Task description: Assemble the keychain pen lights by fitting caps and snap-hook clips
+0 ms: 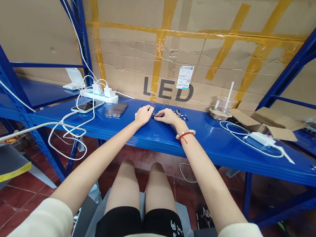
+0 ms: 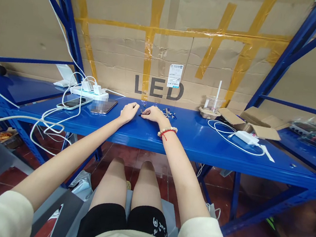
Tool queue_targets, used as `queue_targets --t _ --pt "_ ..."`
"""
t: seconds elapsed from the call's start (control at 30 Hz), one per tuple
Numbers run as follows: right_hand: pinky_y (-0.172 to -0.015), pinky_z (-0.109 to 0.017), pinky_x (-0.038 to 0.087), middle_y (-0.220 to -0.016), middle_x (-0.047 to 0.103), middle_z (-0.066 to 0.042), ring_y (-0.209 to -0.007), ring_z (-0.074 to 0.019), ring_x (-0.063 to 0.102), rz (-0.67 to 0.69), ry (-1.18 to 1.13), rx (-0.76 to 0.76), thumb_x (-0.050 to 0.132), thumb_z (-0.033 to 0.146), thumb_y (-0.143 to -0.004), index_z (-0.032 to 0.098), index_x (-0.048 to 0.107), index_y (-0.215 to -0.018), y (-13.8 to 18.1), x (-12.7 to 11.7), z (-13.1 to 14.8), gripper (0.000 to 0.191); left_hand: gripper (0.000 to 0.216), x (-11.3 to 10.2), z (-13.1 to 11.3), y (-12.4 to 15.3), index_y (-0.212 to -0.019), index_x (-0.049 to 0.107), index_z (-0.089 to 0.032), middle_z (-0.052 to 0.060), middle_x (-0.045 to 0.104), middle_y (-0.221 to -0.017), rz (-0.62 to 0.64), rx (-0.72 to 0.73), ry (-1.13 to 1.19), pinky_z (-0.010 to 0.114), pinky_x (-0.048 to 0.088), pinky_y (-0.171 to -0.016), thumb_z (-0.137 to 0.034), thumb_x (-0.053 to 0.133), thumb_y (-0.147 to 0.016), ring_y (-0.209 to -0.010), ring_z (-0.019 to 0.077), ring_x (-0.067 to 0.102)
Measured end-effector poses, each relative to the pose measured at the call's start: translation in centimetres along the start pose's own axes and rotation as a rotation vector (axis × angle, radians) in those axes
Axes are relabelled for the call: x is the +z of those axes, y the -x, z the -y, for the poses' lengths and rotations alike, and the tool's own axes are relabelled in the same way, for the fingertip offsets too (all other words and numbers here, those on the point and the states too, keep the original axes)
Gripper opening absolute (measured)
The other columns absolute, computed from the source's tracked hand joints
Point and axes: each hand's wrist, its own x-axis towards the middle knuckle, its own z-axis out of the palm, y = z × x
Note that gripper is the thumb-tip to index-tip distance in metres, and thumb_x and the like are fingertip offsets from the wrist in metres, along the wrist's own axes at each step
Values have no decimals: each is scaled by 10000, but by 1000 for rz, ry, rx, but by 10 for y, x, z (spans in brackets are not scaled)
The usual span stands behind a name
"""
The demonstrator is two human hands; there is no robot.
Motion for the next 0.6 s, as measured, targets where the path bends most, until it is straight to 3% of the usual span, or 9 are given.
queue_targets --t 0.2,0.33,0.47,0.6 --pt "-560 -223 365 -814 717 -57 -682 -148 601 -43 147 -9 567 309 -789 173 731 -821 0 1 9 216 206 -2 -2 3 -808 550 -250 33 667 -812 -57 -32 24 352 405 -798 -346 371 -839 -891 244 590" --pt "-516 -210 330 -721 690 -40 -594 -109 539 -58 123 -2 522 269 -810 151 711 -759 0 2 10 229 197 -1 -1 1 -850 562 -250 41 673 -817 -88 -48 51 355 402 -821 -345 390 -833 -916 248 590" --pt "-465 -182 366 -669 661 -52 -555 -100 536 -83 -142 122 506 238 -827 111 672 -734 1 3 11 229 213 -1 1 -1 -814 569 -239 49 671 -851 -87 -74 71 353 406 -810 -389 418 -811 -920 252 589" --pt "-447 -146 429 -782 683 -76 -611 -93 586 -154 -522 245 532 233 -843 116 637 -760 -1 2 14 178 266 -1 4 -4 -749 557 -214 46 651 -764 -101 -95 156 337 411 -771 -402 381 -817 -824 227 590"
